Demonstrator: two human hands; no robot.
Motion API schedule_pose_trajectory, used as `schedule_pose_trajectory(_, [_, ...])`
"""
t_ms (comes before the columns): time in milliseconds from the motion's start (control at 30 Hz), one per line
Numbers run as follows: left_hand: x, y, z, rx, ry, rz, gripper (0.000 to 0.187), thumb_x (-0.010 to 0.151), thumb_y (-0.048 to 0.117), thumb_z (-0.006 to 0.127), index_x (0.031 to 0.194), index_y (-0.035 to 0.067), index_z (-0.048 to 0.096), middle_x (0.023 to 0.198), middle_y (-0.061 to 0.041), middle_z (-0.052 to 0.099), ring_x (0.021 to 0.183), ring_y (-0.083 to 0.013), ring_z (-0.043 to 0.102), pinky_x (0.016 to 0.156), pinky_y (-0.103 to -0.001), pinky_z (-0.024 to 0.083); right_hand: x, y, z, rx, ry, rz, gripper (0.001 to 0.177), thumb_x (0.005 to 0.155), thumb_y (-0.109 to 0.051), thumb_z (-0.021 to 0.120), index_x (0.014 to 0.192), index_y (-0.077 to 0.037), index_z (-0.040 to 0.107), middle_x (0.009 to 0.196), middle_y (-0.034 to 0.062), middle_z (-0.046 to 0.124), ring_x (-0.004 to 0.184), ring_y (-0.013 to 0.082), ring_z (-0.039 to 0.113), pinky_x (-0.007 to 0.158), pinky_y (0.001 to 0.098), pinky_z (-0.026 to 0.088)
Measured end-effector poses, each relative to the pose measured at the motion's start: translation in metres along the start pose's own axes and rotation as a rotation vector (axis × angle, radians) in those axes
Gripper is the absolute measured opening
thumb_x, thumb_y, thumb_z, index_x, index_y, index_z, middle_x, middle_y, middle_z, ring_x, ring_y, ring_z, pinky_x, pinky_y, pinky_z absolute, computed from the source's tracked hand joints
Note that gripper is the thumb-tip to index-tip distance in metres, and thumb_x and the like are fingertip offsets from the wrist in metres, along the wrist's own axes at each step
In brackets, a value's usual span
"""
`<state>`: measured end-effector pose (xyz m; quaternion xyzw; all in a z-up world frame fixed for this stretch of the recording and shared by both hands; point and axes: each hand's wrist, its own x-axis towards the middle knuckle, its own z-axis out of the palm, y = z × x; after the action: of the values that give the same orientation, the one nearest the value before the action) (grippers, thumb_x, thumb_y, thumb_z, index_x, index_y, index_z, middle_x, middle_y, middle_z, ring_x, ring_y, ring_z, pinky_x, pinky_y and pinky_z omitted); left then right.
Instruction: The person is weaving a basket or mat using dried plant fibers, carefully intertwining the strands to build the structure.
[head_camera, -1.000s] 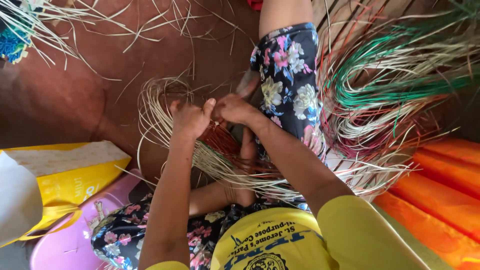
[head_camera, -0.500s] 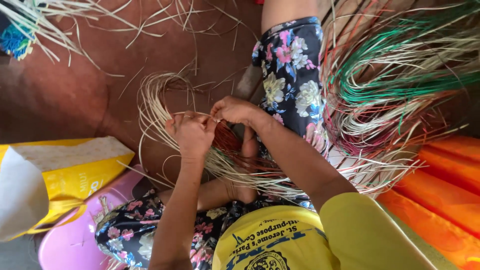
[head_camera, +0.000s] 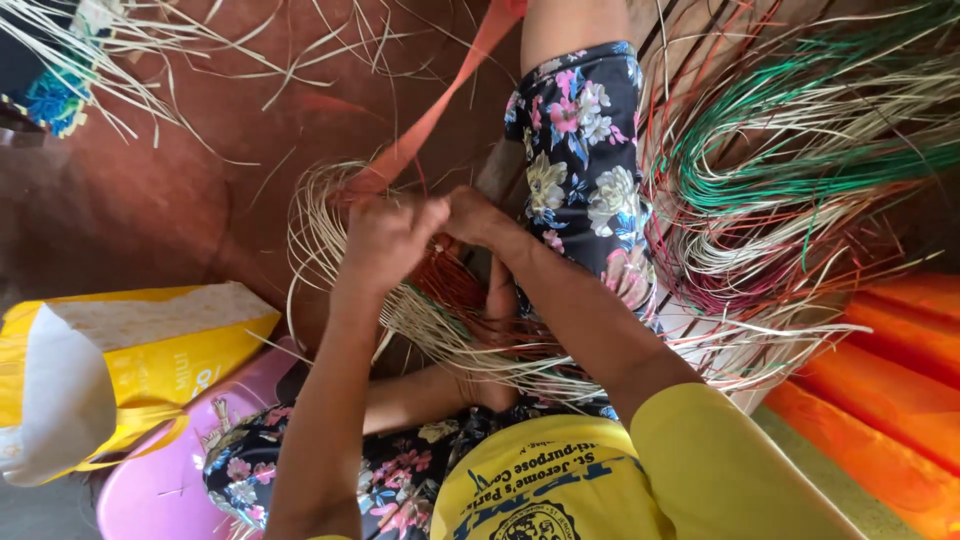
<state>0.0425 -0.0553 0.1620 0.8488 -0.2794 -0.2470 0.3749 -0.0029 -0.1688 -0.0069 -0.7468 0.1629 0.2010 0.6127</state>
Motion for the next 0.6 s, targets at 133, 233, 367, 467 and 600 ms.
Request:
schedule_pose_trajectory(133, [0.003,-0.091,0.029,0.902,-0.112,-0.031,0.084,0.108,0.065,0.019,0.077,0.015,0.079,0.078,-0.009,0.075,0.097,-0.0263,0.071,0.108,-0.048,0.03,0.004,0.0,-0.007,0.061,-0.058,0.097,0.024,0.089,-0.02,0.058,0.085,-0.008,0.077,0.068,0.0127,0.074,0.063,0.0253,0.076,0.062,0.0385,0.062])
schedule_pose_trajectory(233, [0.014,-0.084,0.028,0.894,-0.287,-0.314,0.097,0.108,0.066,0.003,0.088,0.012,0.081,0.096,-0.013,0.08,0.113,-0.0297,0.071,0.117,-0.053,0.019,-0.007,-0.011,-0.014,0.012,-0.084,0.111,0.022,0.082,-0.03,0.063,0.078,-0.014,0.078,0.063,0.0069,0.073,0.064,0.0227,0.075,0.061,0.0356,0.059])
schedule_pose_trajectory(367, [0.003,-0.063,0.019,1.015,-0.093,-0.218,0.074,0.108,0.059,0.03,0.092,0.01,0.083,0.086,-0.016,0.078,0.103,-0.035,0.072,0.1,-0.05,0.047,-0.017,-0.022,-0.018,0.001,-0.117,0.073,0.025,0.072,-0.037,0.072,0.075,-0.014,0.079,0.064,0.0086,0.072,0.072,0.0242,0.072,0.071,0.0358,0.057])
schedule_pose_trajectory(467, [-0.024,-0.139,0.036,1.011,0.544,0.212,0.028,0.102,0.055,0.064,0.096,0.029,0.073,0.099,0.006,0.069,0.087,-0.012,0.067,0.113,-0.041,0.032,-0.013,-0.015,-0.013,0.052,-0.156,0.016,0.032,0.076,-0.034,0.067,0.086,-0.007,0.079,0.075,0.0135,0.073,0.079,0.0274,0.068,0.078,0.043,0.056])
schedule_pose_trajectory(600, [-0.046,-0.123,0.055,1.055,0.495,0.21,0.026,0.098,0.05,0.064,0.089,0.027,0.072,0.089,0.005,0.065,0.09,-0.0126,0.063,0.106,-0.043,0.033,0.003,0.0,-0.008,0.116,-0.195,0.035,0.031,0.079,-0.037,0.07,0.085,-0.008,0.078,0.08,0.011,0.073,0.082,0.0257,0.066,0.08,0.0419,0.054])
